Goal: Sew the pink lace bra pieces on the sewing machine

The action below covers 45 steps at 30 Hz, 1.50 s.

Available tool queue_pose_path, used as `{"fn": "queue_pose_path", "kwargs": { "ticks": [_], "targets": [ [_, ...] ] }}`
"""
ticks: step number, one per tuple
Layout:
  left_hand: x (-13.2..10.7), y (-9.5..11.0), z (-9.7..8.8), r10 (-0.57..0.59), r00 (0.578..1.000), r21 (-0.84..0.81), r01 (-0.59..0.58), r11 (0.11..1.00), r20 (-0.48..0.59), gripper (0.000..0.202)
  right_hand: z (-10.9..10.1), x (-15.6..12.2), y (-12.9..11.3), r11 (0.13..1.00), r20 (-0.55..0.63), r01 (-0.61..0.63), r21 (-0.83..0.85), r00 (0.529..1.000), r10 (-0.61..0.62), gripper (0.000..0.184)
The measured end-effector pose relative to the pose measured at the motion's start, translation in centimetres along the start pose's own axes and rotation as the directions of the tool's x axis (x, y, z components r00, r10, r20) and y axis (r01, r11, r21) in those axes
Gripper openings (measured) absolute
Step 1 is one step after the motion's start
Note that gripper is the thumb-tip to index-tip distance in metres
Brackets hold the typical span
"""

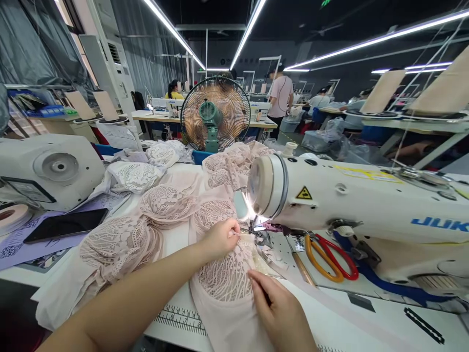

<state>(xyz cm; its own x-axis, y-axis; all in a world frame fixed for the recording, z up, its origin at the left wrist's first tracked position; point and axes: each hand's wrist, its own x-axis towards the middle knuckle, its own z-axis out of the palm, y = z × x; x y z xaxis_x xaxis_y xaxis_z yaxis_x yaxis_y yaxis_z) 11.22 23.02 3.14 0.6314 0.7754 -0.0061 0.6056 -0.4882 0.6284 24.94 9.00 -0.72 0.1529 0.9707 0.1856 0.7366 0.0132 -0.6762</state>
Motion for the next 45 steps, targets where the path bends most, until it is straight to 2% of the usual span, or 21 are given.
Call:
{"fn": "queue_pose_path", "kwargs": {
  "ticks": [5, 7, 10, 14, 17, 22, 25, 26, 28, 30, 32, 35, 37, 40, 42, 45],
  "targets": [
    [-0.5, 0.4, 0.0, 0.037, 0.998, 0.212, -0.046, 0.976, 0.044, 0.043, -0.7, 1.5, 0.5, 0.990, 0.076, 0.017, -0.141, 0.997, -0.007, 0.035],
    [-0.6, 0.6, 0.0, 0.083, 0.993, 0.329, -0.107, 0.938, 0.084, 0.043, -0.9, 1.6, 0.6, 0.984, 0.144, 0.017, -0.178, 0.990, 0.009, 0.040],
    [-0.6, 0.9, -0.1, 0.131, 0.985, 0.479, -0.169, 0.862, 0.113, 0.033, -0.9, 1.3, 0.8, 0.979, 0.203, 0.001, -0.206, 0.978, 0.042, 0.044],
    [-0.7, 1.2, 0.0, 0.206, 0.971, 0.547, -0.238, 0.803, 0.120, 0.027, -0.8, 1.1, 1.4, 0.981, 0.248, 0.022, -0.193, 0.968, 0.027, 0.042],
    [-0.7, 1.2, 0.4, 0.298, 0.942, 0.602, -0.328, 0.728, 0.153, 0.013, -0.9, 1.1, 1.7, 0.980, 0.272, 0.021, -0.200, 0.962, 0.035, 0.044],
    [-1.0, 1.5, 0.8, 0.371, 0.901, 0.610, -0.426, 0.668, 0.223, 0.025, -1.3, 0.7, 1.9, 0.979, 0.300, 0.020, -0.202, 0.953, 0.042, 0.046],
    [-1.3, 2.1, 0.8, 0.369, 0.890, 0.548, -0.457, 0.701, 0.269, 0.023, -1.7, 0.2, 1.9, 0.983, 0.305, 0.026, -0.182, 0.952, 0.031, 0.045],
    [-1.4, 2.3, 0.7, 0.350, 0.902, 0.535, -0.433, 0.726, 0.254, 0.019, -1.8, 0.1, 2.0, 0.984, 0.299, 0.031, -0.175, 0.954, 0.023, 0.044],
    [-1.3, 2.4, 0.5, 0.252, 0.956, 0.513, -0.295, 0.806, 0.153, 0.013, -1.8, -0.1, 2.1, 0.984, 0.281, 0.042, -0.172, 0.960, 0.008, 0.043],
    [-1.0, 2.3, 0.0, 0.082, 0.995, 0.421, -0.097, 0.902, 0.054, 0.018, -1.8, -0.3, 2.1, 0.983, 0.257, 0.051, -0.178, 0.966, -0.003, 0.042],
    [-0.7, 2.0, -0.6, -0.062, 0.997, 0.272, 0.044, 0.961, 0.056, 0.020, -1.7, -0.5, 2.1, 0.982, 0.250, 0.057, -0.181, 0.968, -0.010, 0.042],
    [-0.3, 1.4, -1.5, -0.091, 0.986, 0.079, 0.080, 0.994, 0.137, 0.027, -1.7, -0.6, 1.9, 0.981, 0.248, 0.075, -0.179, 0.968, -0.029, 0.040],
    [-0.1, 1.1, -1.7, -0.083, 0.984, -0.190, 0.113, 0.975, 0.160, 0.031, -1.7, -0.5, 1.7, 0.979, 0.234, 0.092, -0.180, 0.971, -0.049, 0.040],
    [0.2, 1.1, -1.5, -0.133, 0.976, -0.594, 0.211, 0.777, 0.173, 0.039, -2.0, -0.2, 1.3, 0.980, 0.205, 0.102, -0.172, 0.977, -0.065, 0.040],
    [0.4, 1.0, -1.0, -0.166, 0.974, -0.651, 0.226, 0.725, 0.154, 0.033, -2.2, 0.0, 1.2, 0.981, 0.192, 0.094, -0.169, 0.980, -0.061, 0.039],
    [0.6, 0.8, -0.1, -0.162, 0.983, -0.577, 0.179, 0.797, 0.082, 0.016, -2.3, 0.1, 1.2, 0.982, 0.190, 0.079, -0.169, 0.981, -0.046, 0.040]
  ]
}}
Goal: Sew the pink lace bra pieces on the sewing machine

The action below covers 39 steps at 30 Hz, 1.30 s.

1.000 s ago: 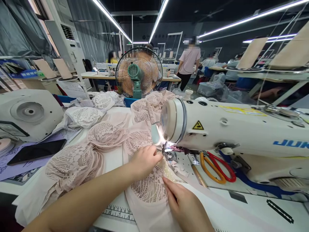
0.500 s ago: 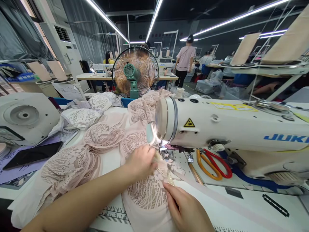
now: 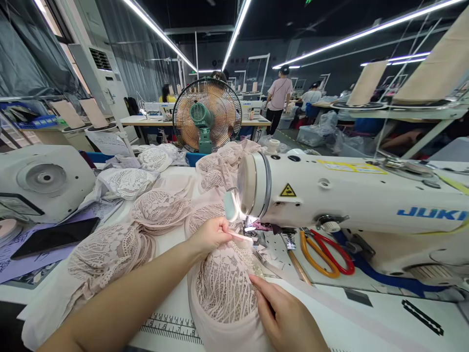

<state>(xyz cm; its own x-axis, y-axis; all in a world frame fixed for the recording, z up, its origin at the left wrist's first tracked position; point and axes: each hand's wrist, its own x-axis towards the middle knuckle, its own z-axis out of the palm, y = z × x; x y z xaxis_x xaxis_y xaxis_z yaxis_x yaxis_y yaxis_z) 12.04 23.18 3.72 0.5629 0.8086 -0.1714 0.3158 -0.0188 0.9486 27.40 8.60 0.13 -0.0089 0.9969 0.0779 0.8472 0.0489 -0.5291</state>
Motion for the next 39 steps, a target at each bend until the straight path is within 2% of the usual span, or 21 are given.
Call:
{"fn": "queue_pose_path", "kwargs": {
  "ticks": [4, 6, 7, 8, 10, 11, 13, 16, 19, 22, 28, 32, 39],
  "targets": [
    [-0.1, -0.9, 0.3, 0.101, 0.994, 0.172, -0.093, 0.981, -0.036, 0.017, 0.2, 0.3, 0.2, 1.000, 0.011, -0.023, -0.007, 1.000, 0.023, 0.040],
    [-0.4, -1.2, 0.3, 0.168, 0.986, 0.320, -0.161, 0.934, 0.008, 0.020, 0.2, 0.5, 0.3, 1.000, 0.019, -0.026, -0.016, 0.999, 0.026, 0.041],
    [-0.5, -1.2, 0.4, 0.194, 0.979, 0.452, -0.198, 0.870, 0.058, 0.021, 0.3, 0.6, 0.3, 0.999, 0.023, -0.026, -0.019, 0.999, 0.026, 0.042],
    [-0.7, -1.1, 0.4, 0.203, 0.972, 0.595, -0.232, 0.770, 0.117, 0.021, 0.3, 0.7, 0.3, 0.999, 0.029, -0.027, -0.021, 0.999, 0.027, 0.042],
    [-1.0, -0.7, 0.5, 0.179, 0.960, 0.805, -0.279, 0.523, 0.216, 0.021, 0.2, 0.8, 0.4, 0.999, 0.044, -0.027, -0.018, 0.999, 0.028, 0.042],
    [-1.2, -0.5, 0.6, 0.158, 0.956, 0.859, -0.291, 0.421, 0.246, 0.021, 0.2, 0.9, 0.5, 1.000, 0.053, -0.024, -0.016, 0.998, 0.024, 0.042],
    [-1.5, 0.2, 0.8, 0.115, 0.954, 0.898, -0.299, 0.323, 0.277, 0.026, 0.2, 0.9, 0.6, 1.000, 0.063, -0.014, -0.018, 0.998, 0.015, 0.041],
    [-1.8, 1.2, 1.3, 0.026, 0.950, 0.920, -0.309, 0.241, 0.312, 0.040, 0.2, 0.9, 0.9, 0.999, 0.079, -0.013, -0.047, 0.997, 0.017, 0.043],
    [-1.9, 1.7, 1.9, -0.030, 0.945, 0.919, -0.308, 0.248, 0.325, 0.037, 0.1, 1.3, 1.2, 0.997, 0.102, -0.017, -0.082, 0.994, 0.026, 0.046],
    [-1.9, 1.7, 2.6, -0.027, 0.952, 0.922, -0.287, 0.261, 0.304, 0.028, -0.1, 2.0, 1.5, 0.994, 0.106, 0.000, -0.111, 0.994, 0.012, 0.049],
    [-1.2, 2.1, 3.5, -0.041, 0.967, 0.936, -0.233, 0.264, 0.252, 0.022, 0.1, 3.1, 1.6, 0.980, 0.036, 0.020, -0.197, 0.999, -0.014, 0.050],
    [-0.9, 2.3, 3.4, -0.028, 0.972, 0.932, -0.213, 0.294, 0.231, 0.022, 0.3, 3.3, 1.5, 0.972, -0.023, 0.029, -0.234, 0.999, -0.035, 0.050],
    [-0.9, 1.9, 2.8, 0.000, 0.970, 0.921, -0.230, 0.315, 0.242, 0.023, 0.1, 3.1, 2.0, 0.976, 0.045, 0.059, -0.209, 0.998, -0.051, 0.048]
  ]
}}
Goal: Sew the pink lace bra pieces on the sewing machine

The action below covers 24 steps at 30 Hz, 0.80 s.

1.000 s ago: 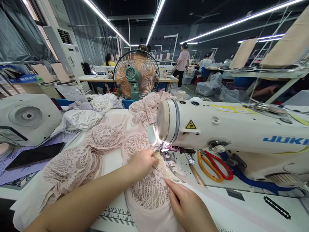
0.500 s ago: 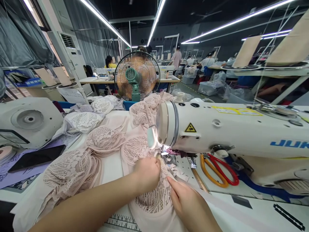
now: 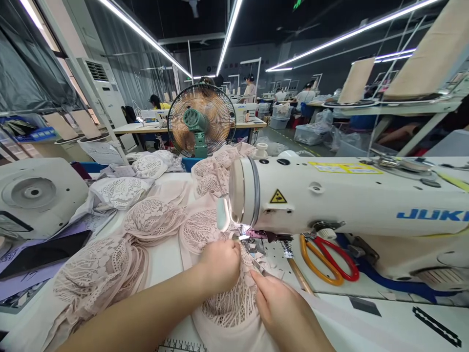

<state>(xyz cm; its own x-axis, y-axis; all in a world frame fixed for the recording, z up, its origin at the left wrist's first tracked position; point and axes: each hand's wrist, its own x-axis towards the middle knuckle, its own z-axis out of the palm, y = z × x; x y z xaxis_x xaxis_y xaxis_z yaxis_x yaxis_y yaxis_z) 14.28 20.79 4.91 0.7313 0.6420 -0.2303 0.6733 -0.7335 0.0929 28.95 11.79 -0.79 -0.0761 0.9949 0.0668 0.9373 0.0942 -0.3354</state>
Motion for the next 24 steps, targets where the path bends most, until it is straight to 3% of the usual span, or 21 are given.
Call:
{"fn": "queue_pose_path", "kwargs": {
  "ticks": [3, 6, 9, 24],
  "targets": [
    [-0.1, -0.2, 0.1, -0.015, 0.997, -0.030, 0.013, 0.999, -0.071, 0.031, 0.2, -0.2, 0.4, 1.000, 0.030, 0.009, 0.006, 1.000, -0.009, 0.048],
    [-0.4, -0.3, 0.1, -0.022, 0.988, -0.061, 0.013, 0.998, -0.155, 0.051, 0.1, -0.3, 0.3, 1.000, 0.020, 0.016, -0.012, 1.000, -0.015, 0.046],
    [-0.6, -0.2, -0.1, -0.024, 0.991, -0.076, 0.014, 0.997, -0.131, 0.061, -0.2, -0.2, -0.3, 0.999, 0.015, 0.001, -0.040, 1.000, 0.000, 0.042],
    [0.2, -0.8, 1.0, -0.043, 0.977, -0.051, 0.033, 0.998, -0.207, 0.053, -0.6, 0.7, -0.7, 0.993, 0.029, -0.078, -0.086, 0.996, 0.081, 0.054]
  ]
}}
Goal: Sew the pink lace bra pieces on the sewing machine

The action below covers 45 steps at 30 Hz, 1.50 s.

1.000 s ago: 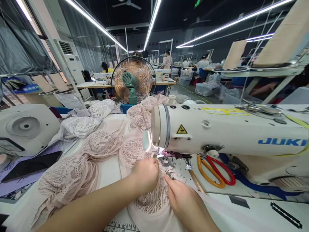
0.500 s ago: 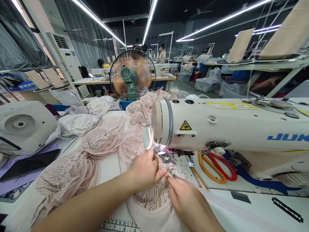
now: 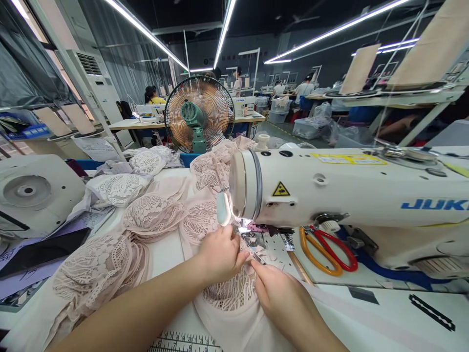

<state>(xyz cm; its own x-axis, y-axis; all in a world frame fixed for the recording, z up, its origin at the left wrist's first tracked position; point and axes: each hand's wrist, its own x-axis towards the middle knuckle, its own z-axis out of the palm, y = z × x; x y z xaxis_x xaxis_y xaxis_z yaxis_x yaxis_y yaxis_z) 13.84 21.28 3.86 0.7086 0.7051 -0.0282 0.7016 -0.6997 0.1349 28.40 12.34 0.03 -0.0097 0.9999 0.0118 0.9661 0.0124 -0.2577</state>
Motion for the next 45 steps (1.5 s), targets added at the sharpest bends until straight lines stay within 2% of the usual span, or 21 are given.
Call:
{"fn": "queue_pose_path", "kwargs": {
  "ticks": [8, 13, 14, 16, 18, 20, 22, 24, 28, 34, 45],
  "targets": [
    [0.4, -0.7, -0.2, -0.027, 0.999, -0.007, 0.027, 1.000, -0.028, 0.044, 0.3, 0.6, 0.3, 1.000, -0.014, 0.011, 0.007, 1.000, -0.011, 0.049],
    [-0.6, -0.6, -2.0, -0.049, 0.998, 0.093, 0.053, 0.994, -0.037, 0.036, 0.4, 0.6, 0.1, 0.999, -0.045, -0.001, 0.040, 0.999, 0.003, 0.046],
    [-1.1, -0.3, -2.7, -0.048, 0.999, 0.132, 0.050, 0.990, -0.016, 0.034, 0.3, 0.4, 0.0, 0.999, -0.052, -0.011, 0.044, 0.999, 0.014, 0.046],
    [-2.1, 0.8, -3.8, -0.076, 0.992, 0.180, 0.058, 0.982, 0.096, 0.033, 0.0, -0.1, -0.1, 0.998, -0.056, -0.032, 0.053, 0.998, 0.035, 0.045],
    [-3.0, 1.8, -4.5, -0.146, 0.955, 0.198, 0.095, 0.976, 0.260, 0.055, -0.5, -0.8, -0.1, 0.998, -0.031, -0.013, 0.064, 0.999, 0.015, 0.044],
    [-3.5, 2.4, -4.4, -0.222, 0.892, 0.241, 0.133, 0.961, 0.394, 0.085, -1.0, -1.4, -0.1, 0.997, -0.006, 0.035, 0.075, 0.999, -0.035, 0.042],
    [-3.6, 2.5, -3.9, -0.280, 0.843, 0.296, 0.151, 0.943, 0.460, 0.104, -1.5, -1.8, -0.2, 0.993, 0.004, 0.079, 0.085, 0.997, -0.079, 0.040],
    [-3.3, 2.2, -3.5, -0.311, 0.822, 0.313, 0.171, 0.934, 0.478, 0.109, -1.6, -1.9, -0.2, 0.991, -0.006, 0.096, 0.088, 0.995, -0.096, 0.039],
    [-2.8, 1.4, -3.9, -0.294, 0.830, 0.292, 0.167, 0.942, 0.474, 0.108, -1.4, -1.5, -0.3, 0.994, 0.015, 0.077, 0.080, 0.997, -0.078, 0.041],
    [-2.2, -0.2, -5.1, -0.275, 0.853, 0.251, 0.176, 0.952, 0.444, 0.100, -1.8, -0.1, -1.4, 0.996, 0.187, -0.072, -0.044, 0.979, 0.079, 0.044],
    [-0.7, -3.5, -5.1, -0.202, 0.924, 0.132, 0.168, 0.977, 0.324, 0.079, -1.7, 1.7, -3.2, 0.980, 0.228, -0.121, -0.159, 0.961, 0.156, 0.050]
  ]
}}
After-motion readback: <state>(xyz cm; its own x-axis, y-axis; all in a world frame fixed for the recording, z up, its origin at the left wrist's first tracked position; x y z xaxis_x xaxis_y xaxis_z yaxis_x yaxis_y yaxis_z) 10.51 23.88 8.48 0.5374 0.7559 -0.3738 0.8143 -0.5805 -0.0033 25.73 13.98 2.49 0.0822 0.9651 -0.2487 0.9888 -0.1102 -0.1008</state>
